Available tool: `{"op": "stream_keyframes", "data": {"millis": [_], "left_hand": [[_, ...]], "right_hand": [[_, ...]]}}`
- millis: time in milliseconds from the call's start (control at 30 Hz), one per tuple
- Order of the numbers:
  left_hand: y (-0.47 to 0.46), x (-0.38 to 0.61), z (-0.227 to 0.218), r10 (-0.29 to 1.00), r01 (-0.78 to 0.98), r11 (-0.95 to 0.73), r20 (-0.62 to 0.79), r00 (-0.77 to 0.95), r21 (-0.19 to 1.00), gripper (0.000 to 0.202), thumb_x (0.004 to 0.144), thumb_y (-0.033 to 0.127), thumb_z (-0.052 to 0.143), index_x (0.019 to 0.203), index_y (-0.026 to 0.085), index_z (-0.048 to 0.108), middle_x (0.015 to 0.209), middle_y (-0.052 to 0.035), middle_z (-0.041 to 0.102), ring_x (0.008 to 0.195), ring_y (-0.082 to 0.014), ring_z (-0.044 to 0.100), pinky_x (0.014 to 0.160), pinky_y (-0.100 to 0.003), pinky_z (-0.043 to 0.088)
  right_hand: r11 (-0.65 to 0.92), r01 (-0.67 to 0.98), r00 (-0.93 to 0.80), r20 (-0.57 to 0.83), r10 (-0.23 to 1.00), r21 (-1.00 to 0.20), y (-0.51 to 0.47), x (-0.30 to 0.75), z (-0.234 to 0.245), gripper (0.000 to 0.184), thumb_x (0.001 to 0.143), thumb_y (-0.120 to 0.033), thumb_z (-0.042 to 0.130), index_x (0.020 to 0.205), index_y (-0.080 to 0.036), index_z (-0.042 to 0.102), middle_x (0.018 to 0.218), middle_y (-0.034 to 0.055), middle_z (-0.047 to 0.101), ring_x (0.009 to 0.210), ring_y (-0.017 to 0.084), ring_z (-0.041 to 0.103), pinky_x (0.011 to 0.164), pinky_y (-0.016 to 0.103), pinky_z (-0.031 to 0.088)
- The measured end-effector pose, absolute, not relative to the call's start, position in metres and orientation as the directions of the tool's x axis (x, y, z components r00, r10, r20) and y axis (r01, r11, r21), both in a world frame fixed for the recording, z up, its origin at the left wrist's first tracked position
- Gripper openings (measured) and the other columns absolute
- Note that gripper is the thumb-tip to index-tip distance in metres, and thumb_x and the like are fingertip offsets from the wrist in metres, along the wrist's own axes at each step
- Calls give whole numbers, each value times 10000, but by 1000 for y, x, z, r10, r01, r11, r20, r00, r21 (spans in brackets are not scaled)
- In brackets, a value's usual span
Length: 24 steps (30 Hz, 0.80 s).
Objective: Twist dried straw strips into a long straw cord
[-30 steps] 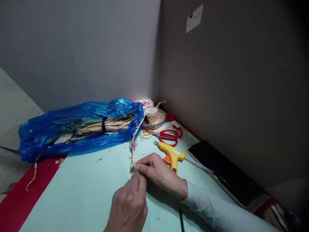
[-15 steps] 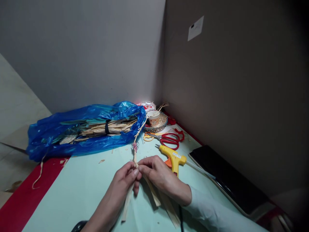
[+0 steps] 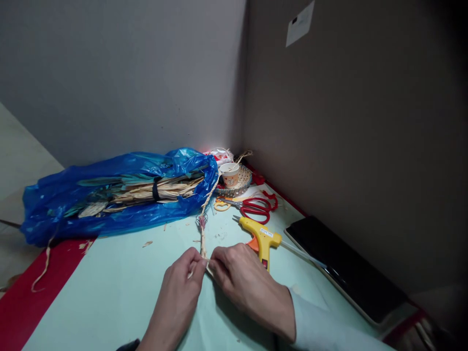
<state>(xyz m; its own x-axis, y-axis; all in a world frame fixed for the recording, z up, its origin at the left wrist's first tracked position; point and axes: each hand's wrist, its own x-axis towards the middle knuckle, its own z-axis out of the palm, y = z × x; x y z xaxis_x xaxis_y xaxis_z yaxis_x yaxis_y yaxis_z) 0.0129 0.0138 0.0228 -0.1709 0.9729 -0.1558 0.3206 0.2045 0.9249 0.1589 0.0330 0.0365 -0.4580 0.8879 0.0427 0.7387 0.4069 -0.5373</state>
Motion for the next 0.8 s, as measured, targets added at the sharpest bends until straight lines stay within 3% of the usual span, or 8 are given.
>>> {"op": "stream_keyframes", "data": {"millis": [100,167,300,467,600,800], "left_hand": [[15,12,24,983,461,163,-106,-147,872,264,740,379,548,564,210,448,520,55,432,539,-131,389,512,-230,292],[16,11,22,981,439,188,-141,-136,879,279,753,377,532,555,209,429,482,66,401,503,-116,357,493,-224,267],[16,8,15,956,216,293,-286,-64,931,309,745,417,553,562,206,420,417,96,352,403,-69,246,418,-204,168],[15,7,10,929,6,370,-370,-13,929,306,720,465,596,637,193,484,426,111,335,369,-39,177,380,-189,96],[15,7,16,918,-71,395,-397,-13,916,296,713,430,624,624,182,489,444,114,304,398,-34,156,385,-179,89],[12,6,22,914,-160,406,-397,86,900,241,711,366,648,668,157,536,473,128,241,431,-34,118,397,-181,75]], "right_hand": [[483,787,-466,142,873,-383,25,157,39,220,916,-183,428,756,-180,578,721,42,632,654,170,556,586,287,262],[536,782,-507,175,844,-317,20,155,40,143,886,-135,460,802,-183,567,777,41,639,699,186,568,602,300,267],[620,765,-591,192,784,-176,13,147,36,107,797,-65,550,845,-160,538,763,49,631,643,188,558,542,302,248],[722,691,-618,537,574,24,16,142,23,129,876,-57,450,811,-146,517,665,44,560,606,174,497,537,308,264],[755,654,-558,704,439,47,16,139,22,255,897,-44,367,725,-153,521,668,48,521,628,179,443,578,328,275],[812,567,-634,703,324,137,12,135,17,266,829,-3,413,636,-125,550,654,57,505,615,179,408,583,342,238]]}}
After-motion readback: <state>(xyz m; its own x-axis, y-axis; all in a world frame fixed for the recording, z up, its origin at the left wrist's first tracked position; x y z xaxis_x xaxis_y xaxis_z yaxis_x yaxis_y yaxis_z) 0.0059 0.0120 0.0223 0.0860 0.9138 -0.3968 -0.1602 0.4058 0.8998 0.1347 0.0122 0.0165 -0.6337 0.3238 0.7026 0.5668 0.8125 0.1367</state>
